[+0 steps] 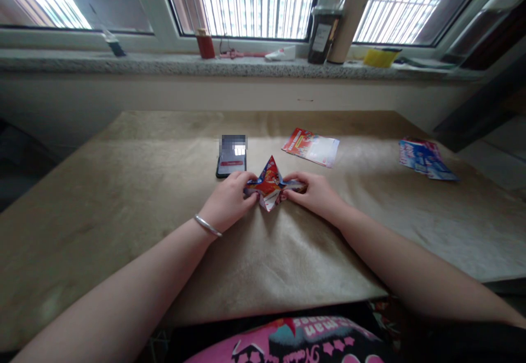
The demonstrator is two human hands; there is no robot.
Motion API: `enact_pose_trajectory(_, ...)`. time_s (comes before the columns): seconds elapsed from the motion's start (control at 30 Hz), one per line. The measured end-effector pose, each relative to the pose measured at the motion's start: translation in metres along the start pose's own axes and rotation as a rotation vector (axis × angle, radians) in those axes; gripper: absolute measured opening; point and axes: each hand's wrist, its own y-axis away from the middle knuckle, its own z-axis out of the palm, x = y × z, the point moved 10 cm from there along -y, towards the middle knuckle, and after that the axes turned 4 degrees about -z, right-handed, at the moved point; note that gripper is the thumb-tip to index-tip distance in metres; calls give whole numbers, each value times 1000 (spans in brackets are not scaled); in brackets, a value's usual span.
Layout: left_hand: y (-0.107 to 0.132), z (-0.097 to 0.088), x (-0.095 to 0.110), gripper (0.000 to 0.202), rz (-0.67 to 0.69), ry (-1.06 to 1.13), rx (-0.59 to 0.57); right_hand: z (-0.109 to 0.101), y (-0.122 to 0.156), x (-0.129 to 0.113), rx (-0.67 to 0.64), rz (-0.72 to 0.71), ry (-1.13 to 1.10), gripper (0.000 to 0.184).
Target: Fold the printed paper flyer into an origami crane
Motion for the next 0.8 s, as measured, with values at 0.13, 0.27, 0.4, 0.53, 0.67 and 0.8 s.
enact_pose_trajectory(0.13, 1, -5, 4, 24, 15, -7, 24, -2, 1, 2, 25, 26, -81, 26)
enact_pose_trajectory(0.27, 0, -9, 4, 24, 8, 36, 64, -4, 1, -1, 26, 7, -27, 22)
enact_pose_trajectory(0.4, 0, -8, -4, 42, -35, 227, 92, -6, 0, -3, 36, -15, 7, 22)
enact_pose_trajectory(0.53, 0, -7, -8, 69, -44, 366, 106, -3, -2, 9, 40, 30, -92, 20)
enact_pose_trajectory(0.67, 1, -4, -5, 74, -12, 331, 84, 3, -3, 17, 17, 96, -256, 21)
enact_pose_trajectory(0.8, 2, -2, -3, 76, 4, 310, 86, 7, -2, 11, -31, 138, -347, 31)
